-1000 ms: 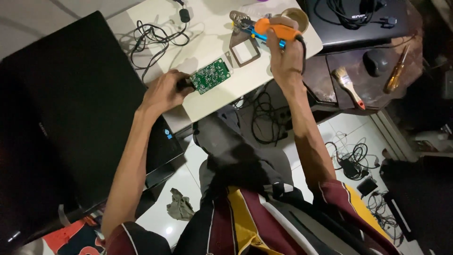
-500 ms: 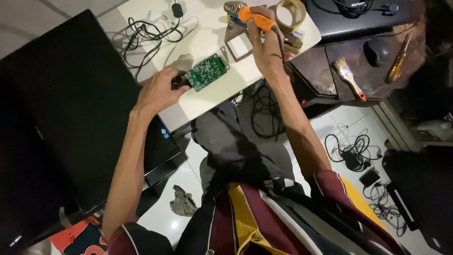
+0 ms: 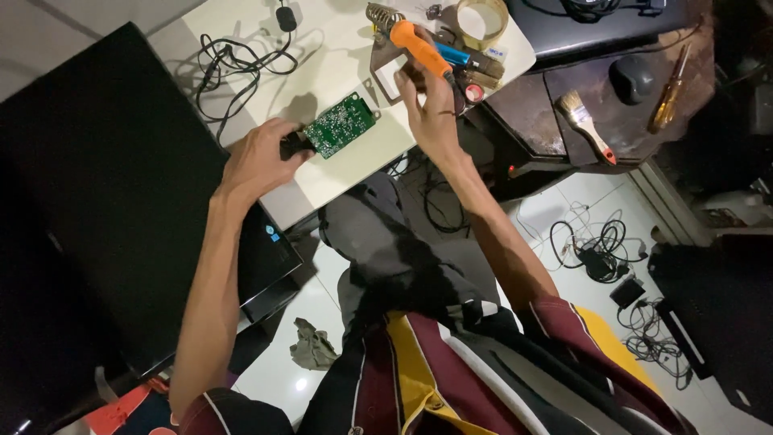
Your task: Desoldering components from a printed circuit board using a soldering iron and a desoldering pump.
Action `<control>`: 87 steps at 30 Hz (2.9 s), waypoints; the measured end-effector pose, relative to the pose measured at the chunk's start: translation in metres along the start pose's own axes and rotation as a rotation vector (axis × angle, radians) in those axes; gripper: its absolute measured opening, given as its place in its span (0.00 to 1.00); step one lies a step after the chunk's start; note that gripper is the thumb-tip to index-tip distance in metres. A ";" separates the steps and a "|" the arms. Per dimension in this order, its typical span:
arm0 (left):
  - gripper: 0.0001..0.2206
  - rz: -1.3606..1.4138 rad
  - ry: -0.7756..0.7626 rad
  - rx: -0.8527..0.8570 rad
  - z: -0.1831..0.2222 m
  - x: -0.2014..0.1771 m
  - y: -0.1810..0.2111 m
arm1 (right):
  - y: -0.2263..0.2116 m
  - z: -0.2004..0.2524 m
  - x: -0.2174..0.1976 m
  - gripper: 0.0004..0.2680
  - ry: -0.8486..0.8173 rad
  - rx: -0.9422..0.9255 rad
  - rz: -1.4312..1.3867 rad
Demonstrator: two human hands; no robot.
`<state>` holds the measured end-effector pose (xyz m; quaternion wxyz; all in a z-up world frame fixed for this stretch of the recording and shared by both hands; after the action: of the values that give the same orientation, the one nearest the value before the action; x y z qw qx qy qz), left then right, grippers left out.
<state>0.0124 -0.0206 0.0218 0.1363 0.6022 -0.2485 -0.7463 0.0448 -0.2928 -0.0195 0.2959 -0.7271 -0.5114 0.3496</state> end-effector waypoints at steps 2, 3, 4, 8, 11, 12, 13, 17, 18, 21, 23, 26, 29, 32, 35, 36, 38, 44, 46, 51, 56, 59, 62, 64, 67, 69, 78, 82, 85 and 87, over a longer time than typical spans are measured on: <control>0.19 0.005 -0.008 -0.007 0.000 -0.001 0.002 | 0.001 0.021 -0.005 0.14 -0.085 0.063 -0.043; 0.17 0.012 -0.016 -0.015 0.000 -0.002 0.002 | 0.002 0.031 -0.007 0.23 -0.172 0.126 -0.085; 0.17 0.011 -0.013 -0.015 0.003 -0.004 0.002 | -0.006 0.040 -0.015 0.23 -0.172 0.123 -0.086; 0.23 -0.002 -0.046 0.064 0.005 -0.006 -0.002 | 0.021 0.086 -0.046 0.13 -0.309 -0.085 0.041; 0.25 0.007 -0.047 0.048 0.004 -0.006 -0.002 | 0.065 0.059 -0.082 0.13 -0.176 -0.283 0.176; 0.25 0.016 -0.034 0.053 0.006 -0.006 -0.001 | 0.074 0.042 -0.097 0.16 -0.067 -0.375 0.353; 0.25 0.014 -0.032 0.059 0.003 0.000 -0.004 | 0.061 0.018 -0.093 0.16 -0.062 -0.378 0.356; 0.37 0.058 0.040 -0.013 -0.001 0.004 -0.009 | 0.052 -0.066 -0.078 0.05 -0.056 -0.269 0.312; 0.38 0.134 0.050 0.002 0.000 0.001 -0.009 | 0.061 -0.081 -0.073 0.08 -0.186 -0.322 0.366; 0.41 0.164 0.084 0.029 0.004 -0.002 -0.008 | 0.138 -0.100 -0.051 0.09 -0.236 -0.467 0.744; 0.43 0.238 0.068 -0.044 0.005 -0.009 0.000 | 0.204 -0.112 -0.037 0.08 -0.308 -0.508 0.917; 0.45 0.341 0.083 -0.022 -0.003 0.002 -0.019 | 0.240 -0.118 -0.034 0.08 -0.323 -0.583 1.007; 0.38 0.432 0.152 0.136 -0.004 0.002 -0.029 | 0.233 -0.124 -0.030 0.08 -0.315 -0.489 0.919; 0.27 0.521 0.209 0.239 -0.001 -0.002 -0.029 | 0.252 -0.123 -0.040 0.08 -0.383 -0.464 0.540; 0.21 0.535 0.297 0.307 0.003 -0.007 -0.023 | 0.284 -0.123 -0.058 0.18 -0.365 -0.647 -0.436; 0.18 0.517 0.357 0.341 0.007 -0.010 -0.020 | 0.295 -0.124 -0.065 0.24 -0.306 -0.694 -1.033; 0.14 0.559 0.398 0.365 0.007 -0.007 -0.019 | 0.220 -0.059 -0.120 0.16 -0.028 -0.613 -0.604; 0.06 0.857 0.365 0.354 0.007 -0.002 -0.013 | -0.072 0.006 -0.084 0.09 0.336 -0.199 -0.071; 0.07 0.957 0.281 0.361 0.007 0.000 -0.010 | -0.105 0.031 -0.063 0.19 0.286 -0.252 0.136; 0.06 0.881 0.164 0.477 0.009 0.001 -0.001 | -0.118 0.052 -0.002 0.06 -0.063 0.303 -0.290; 0.08 0.859 0.114 0.341 0.019 -0.004 0.013 | -0.081 0.047 0.031 0.04 -0.161 0.310 -0.426; 0.13 0.813 0.102 0.326 0.020 -0.002 0.015 | -0.070 0.049 0.041 0.04 -0.162 0.334 -0.429; 0.10 0.801 0.155 0.362 0.018 0.003 0.011 | -0.073 0.049 0.045 0.03 -0.167 0.332 -0.396; 0.07 0.793 0.177 0.366 0.016 0.005 0.009 | -0.077 0.049 0.044 0.02 -0.176 0.324 -0.396; 0.04 0.832 0.146 0.326 0.016 0.003 0.008 | -0.080 0.048 0.045 0.02 -0.195 0.306 -0.397; 0.03 0.833 0.152 0.350 0.016 0.002 0.010 | -0.080 0.047 0.045 0.02 -0.153 0.305 -0.358; 0.01 0.854 0.169 0.331 0.017 0.001 0.015 | -0.089 0.037 0.041 0.03 -0.093 0.067 -0.155; 0.06 0.892 0.171 0.343 0.014 0.002 0.012 | -0.088 0.036 0.039 0.02 -0.115 0.106 -0.164; 0.07 0.832 0.174 0.394 0.011 0.004 0.008 | -0.084 0.037 0.039 0.02 -0.127 0.106 -0.187; 0.06 0.786 0.180 0.455 0.008 0.007 0.002 | -0.080 0.039 0.039 0.03 -0.147 0.139 -0.234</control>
<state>0.0024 -0.0244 0.0181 0.2943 0.5394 -0.6027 -0.5091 -0.0208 -0.2289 0.0123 0.3460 -0.6128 -0.5873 0.3997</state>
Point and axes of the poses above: each hand's wrist, its own z-axis away from the middle knuckle, its own x-axis out of the palm, y = z × x, the point moved 1 cm from there along -z, towards the middle knuckle, and after that the axes turned 6 degrees about y, right-handed, at the moved point
